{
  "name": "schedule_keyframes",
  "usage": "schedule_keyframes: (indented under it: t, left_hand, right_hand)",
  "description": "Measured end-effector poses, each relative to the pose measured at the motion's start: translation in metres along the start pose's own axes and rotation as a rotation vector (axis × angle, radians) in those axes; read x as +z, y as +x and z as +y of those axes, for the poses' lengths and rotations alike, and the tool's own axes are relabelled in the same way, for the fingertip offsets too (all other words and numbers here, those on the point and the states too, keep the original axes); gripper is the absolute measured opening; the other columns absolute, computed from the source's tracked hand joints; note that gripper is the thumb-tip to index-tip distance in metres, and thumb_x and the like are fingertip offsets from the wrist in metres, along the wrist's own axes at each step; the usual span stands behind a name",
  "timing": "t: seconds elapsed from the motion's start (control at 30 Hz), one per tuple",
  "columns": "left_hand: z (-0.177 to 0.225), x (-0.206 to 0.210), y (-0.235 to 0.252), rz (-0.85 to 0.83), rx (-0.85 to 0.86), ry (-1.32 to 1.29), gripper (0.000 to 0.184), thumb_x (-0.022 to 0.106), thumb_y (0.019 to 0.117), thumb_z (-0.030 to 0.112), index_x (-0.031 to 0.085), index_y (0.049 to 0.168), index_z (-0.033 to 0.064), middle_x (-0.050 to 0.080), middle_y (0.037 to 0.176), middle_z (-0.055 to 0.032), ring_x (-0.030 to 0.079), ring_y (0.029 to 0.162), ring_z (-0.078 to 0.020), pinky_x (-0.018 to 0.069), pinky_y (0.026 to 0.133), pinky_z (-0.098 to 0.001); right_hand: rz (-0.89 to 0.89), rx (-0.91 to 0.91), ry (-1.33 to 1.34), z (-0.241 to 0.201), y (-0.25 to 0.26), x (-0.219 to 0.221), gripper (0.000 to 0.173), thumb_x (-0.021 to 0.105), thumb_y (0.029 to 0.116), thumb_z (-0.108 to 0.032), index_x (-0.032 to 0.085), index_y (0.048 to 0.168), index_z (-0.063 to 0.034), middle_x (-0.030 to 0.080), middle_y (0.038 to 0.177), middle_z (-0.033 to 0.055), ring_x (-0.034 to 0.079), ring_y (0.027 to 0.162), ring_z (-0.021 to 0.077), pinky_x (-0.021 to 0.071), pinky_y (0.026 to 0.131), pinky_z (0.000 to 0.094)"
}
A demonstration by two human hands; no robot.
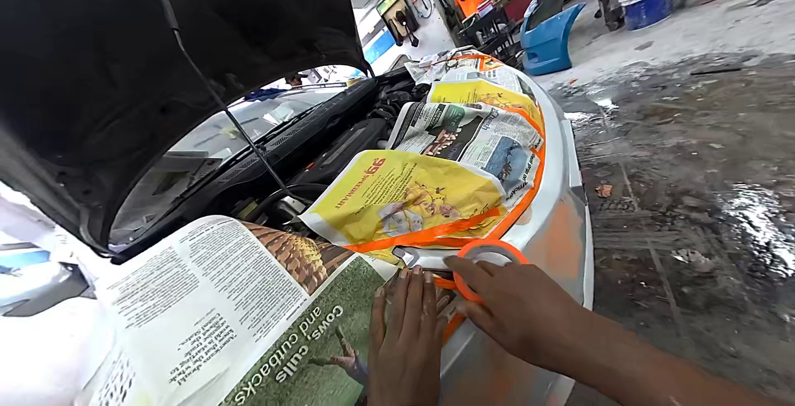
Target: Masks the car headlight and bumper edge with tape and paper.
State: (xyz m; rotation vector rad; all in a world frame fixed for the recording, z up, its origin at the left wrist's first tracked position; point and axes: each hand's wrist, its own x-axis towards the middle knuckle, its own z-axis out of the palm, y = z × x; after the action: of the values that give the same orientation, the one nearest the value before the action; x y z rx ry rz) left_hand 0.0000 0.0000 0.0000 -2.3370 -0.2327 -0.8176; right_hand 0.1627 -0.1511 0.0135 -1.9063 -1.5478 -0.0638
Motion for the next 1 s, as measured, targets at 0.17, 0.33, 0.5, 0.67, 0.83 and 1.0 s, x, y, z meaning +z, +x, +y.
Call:
schedule_keyframes:
  t: [0.17,0.33,0.5,0.67,0.83,1.0]
  left_hand:
    - [0.001,-0.003,0.0,-0.023,0.025,0.06,0.053,0.045,0.1055,0.046,0.064,0.141,0.0125,0.06,0.147,-0.0044,0.053,0.14,-0.0239,0.0331,0.117,-0.0587]
    - [0.005,0.0,0.002,0.007,0.007,0.081,0.052,0.047,0.1039,0.045,0.066,0.138,0.0114,0.062,0.145,-0.0055,0.053,0.14,-0.0251,0.0313,0.118,-0.0585]
    - [0.012,0.0,0.008,0.047,-0.058,0.036,0.053,0.048,0.103,0.05,0.073,0.128,0.0104,0.067,0.137,-0.0121,0.058,0.133,-0.0318,0.0338,0.115,-0.0619]
    - [0.021,0.002,0.023,0.141,-0.172,0.01,0.042,0.055,0.1006,0.046,0.081,0.107,0.0141,0.074,0.121,-0.01,0.067,0.118,-0.0303,0.037,0.111,-0.0616]
    - [0.045,0.011,0.037,0.155,-0.405,0.052,0.053,0.064,0.0862,0.059,0.076,0.095,0.0082,0.073,0.111,-0.0128,0.066,0.112,-0.0343,0.0338,0.109,-0.0626]
    - [0.058,0.014,0.045,0.162,-0.547,0.042,0.064,0.06,0.0861,0.059,0.072,0.116,0.0038,0.068,0.121,-0.0169,0.062,0.117,-0.037,0.0305,0.111,-0.0611]
  right_hand:
    - [0.33,0.059,-0.126,0.014,-0.031,0.025,0.032,0.057,0.0998,-0.034,0.072,0.118,-0.0129,0.068,0.072,0.008,0.068,0.055,0.027,0.0553,0.047,0.0439]
    - [-0.265,0.464,-0.037,-0.004,-0.008,-0.009,0.036,0.041,0.1104,-0.039,0.062,0.115,-0.0097,0.07,0.096,0.0143,0.071,0.096,0.0335,0.0555,0.079,0.0504]
    - [-0.402,0.563,-0.118,-0.023,0.011,-0.012,0.04,0.038,0.1113,-0.038,0.061,0.122,-0.0067,0.071,0.106,0.0177,0.07,0.105,0.0358,0.0554,0.083,0.0514]
    - [-0.478,0.596,-0.205,-0.038,0.032,-0.013,0.028,0.044,0.1083,-0.021,0.062,0.118,-0.0027,0.07,0.11,0.0179,0.07,0.106,0.0348,0.0565,0.081,0.0489]
    - [-0.508,0.604,-0.197,-0.041,0.033,-0.014,0.027,0.043,0.1041,-0.007,0.062,0.123,-0.0042,0.07,0.114,0.0178,0.07,0.108,0.0347,0.0566,0.082,0.0494]
    - [-0.387,0.625,-0.195,-0.039,0.029,-0.002,0.032,0.046,0.1043,-0.01,0.062,0.131,-0.0026,0.047,0.142,0.0208,0.05,0.132,0.0386,0.0534,0.093,0.0472]
